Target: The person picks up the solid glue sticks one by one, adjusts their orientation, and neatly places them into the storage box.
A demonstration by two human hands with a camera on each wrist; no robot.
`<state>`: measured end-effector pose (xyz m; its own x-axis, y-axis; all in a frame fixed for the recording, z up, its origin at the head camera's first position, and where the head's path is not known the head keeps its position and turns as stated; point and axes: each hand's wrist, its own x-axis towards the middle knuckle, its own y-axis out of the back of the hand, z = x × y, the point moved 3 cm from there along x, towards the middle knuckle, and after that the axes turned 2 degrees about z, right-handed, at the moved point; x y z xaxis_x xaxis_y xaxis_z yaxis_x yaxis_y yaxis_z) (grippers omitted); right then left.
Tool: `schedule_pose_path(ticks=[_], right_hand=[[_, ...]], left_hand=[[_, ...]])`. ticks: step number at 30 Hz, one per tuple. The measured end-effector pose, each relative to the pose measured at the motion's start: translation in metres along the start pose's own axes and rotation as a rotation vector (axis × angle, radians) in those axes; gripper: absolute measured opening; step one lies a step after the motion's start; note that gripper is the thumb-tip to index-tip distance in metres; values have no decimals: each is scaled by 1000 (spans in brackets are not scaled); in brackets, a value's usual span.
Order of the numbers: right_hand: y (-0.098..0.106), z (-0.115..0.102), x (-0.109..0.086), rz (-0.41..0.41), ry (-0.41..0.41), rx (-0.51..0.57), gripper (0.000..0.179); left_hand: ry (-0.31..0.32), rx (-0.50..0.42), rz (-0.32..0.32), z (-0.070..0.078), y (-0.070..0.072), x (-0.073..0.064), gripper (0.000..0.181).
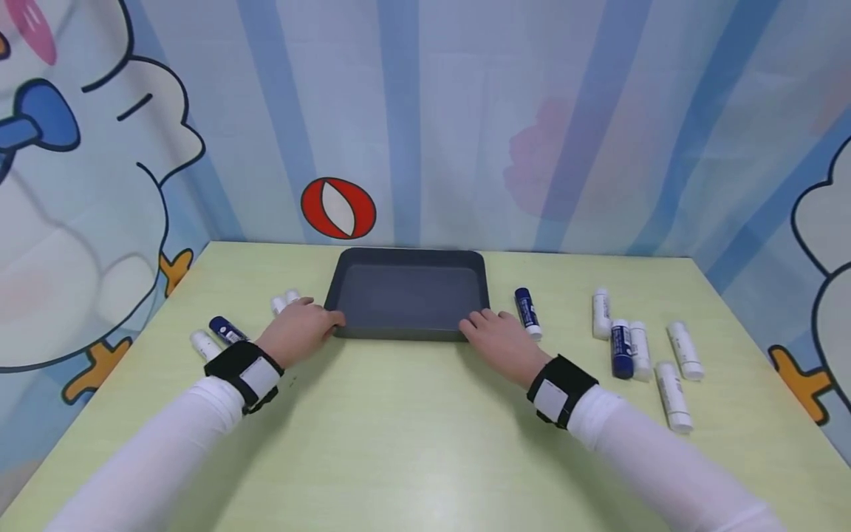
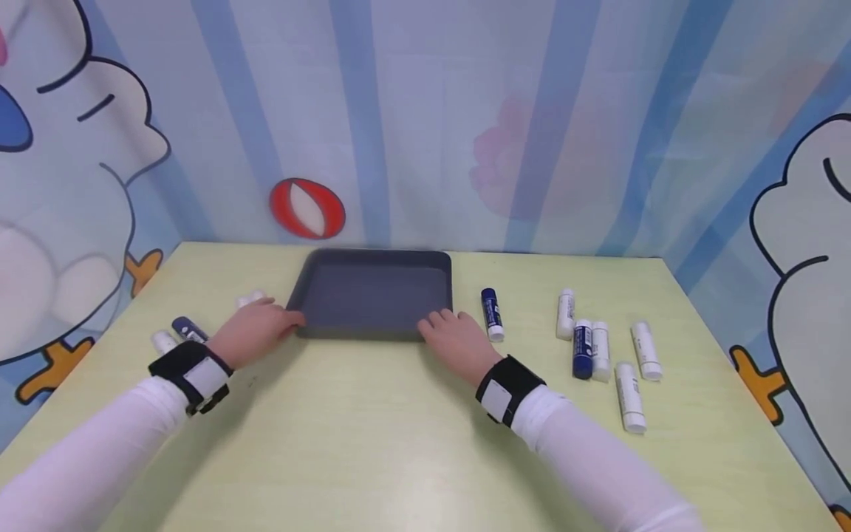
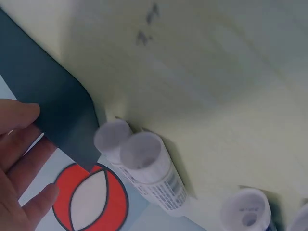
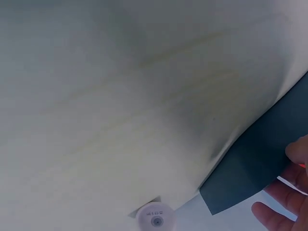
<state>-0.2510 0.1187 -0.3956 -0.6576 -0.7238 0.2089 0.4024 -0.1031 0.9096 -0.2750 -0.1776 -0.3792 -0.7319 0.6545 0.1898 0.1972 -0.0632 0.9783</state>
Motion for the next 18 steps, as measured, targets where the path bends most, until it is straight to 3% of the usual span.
schedule_pose_path(ticks=[8,18], right_hand=[[8,-9,-19,19,43,52,19],[24,-20,-58,-31,78,85,20]], left_hand=[[-22,-67,-29,14,5,-15,14],[-119,-169,-15,46,14,-35,13]])
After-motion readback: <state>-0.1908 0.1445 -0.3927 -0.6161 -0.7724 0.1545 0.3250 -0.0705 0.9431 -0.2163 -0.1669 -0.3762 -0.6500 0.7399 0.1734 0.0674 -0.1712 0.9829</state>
